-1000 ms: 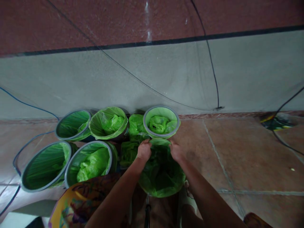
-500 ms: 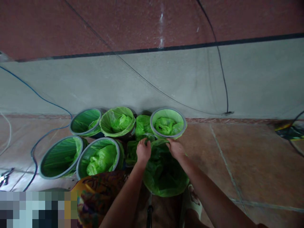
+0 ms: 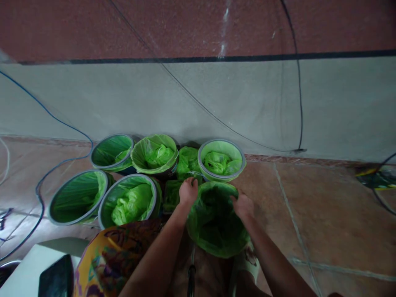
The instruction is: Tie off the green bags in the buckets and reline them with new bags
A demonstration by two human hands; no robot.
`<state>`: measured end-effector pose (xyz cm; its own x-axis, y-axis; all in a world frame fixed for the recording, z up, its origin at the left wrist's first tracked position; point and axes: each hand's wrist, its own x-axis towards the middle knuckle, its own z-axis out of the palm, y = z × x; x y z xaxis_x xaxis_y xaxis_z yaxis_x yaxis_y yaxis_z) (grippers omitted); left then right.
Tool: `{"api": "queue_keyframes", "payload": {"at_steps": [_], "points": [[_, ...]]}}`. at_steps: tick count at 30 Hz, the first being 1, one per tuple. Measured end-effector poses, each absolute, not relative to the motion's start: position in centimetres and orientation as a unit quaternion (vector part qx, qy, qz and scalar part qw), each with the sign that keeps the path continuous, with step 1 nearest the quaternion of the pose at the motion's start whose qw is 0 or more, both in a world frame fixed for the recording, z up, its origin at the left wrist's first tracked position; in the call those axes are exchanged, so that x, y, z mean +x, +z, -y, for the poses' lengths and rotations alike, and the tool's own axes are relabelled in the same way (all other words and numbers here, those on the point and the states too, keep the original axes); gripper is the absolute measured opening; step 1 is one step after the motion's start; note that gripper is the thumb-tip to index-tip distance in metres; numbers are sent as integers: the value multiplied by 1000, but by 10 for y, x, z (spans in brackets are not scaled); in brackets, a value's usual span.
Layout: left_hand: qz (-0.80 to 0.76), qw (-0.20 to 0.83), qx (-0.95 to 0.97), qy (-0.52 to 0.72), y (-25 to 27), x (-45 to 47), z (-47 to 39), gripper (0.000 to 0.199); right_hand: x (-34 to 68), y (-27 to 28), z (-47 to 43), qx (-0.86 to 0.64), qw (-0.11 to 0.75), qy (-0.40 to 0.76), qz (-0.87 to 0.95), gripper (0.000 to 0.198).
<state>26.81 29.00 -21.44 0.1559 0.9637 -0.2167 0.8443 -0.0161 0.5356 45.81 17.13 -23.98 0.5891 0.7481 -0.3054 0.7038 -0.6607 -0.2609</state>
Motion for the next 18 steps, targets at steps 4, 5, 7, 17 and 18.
{"api": "queue_keyframes", "payload": {"at_steps": [4,5,7,17,18], "points": [[-579,270,768,40,-210,299,-309,37,481,-235,-168,-890,219,202,345,52],[-569,270,777,20,-210,305,-313,39,489,-235,-170,-889,254,209,320,54],[-550,273,789,-16,-212,314,-318,43,504,-237,-177,-886,279,234,286,57],[-404,225,884,-72,-233,301,-306,36,491,-250,-190,-790,168,314,499,30],[-403,213,886,-80,-234,300,-305,35,489,-251,-189,-792,147,304,509,29]]}}
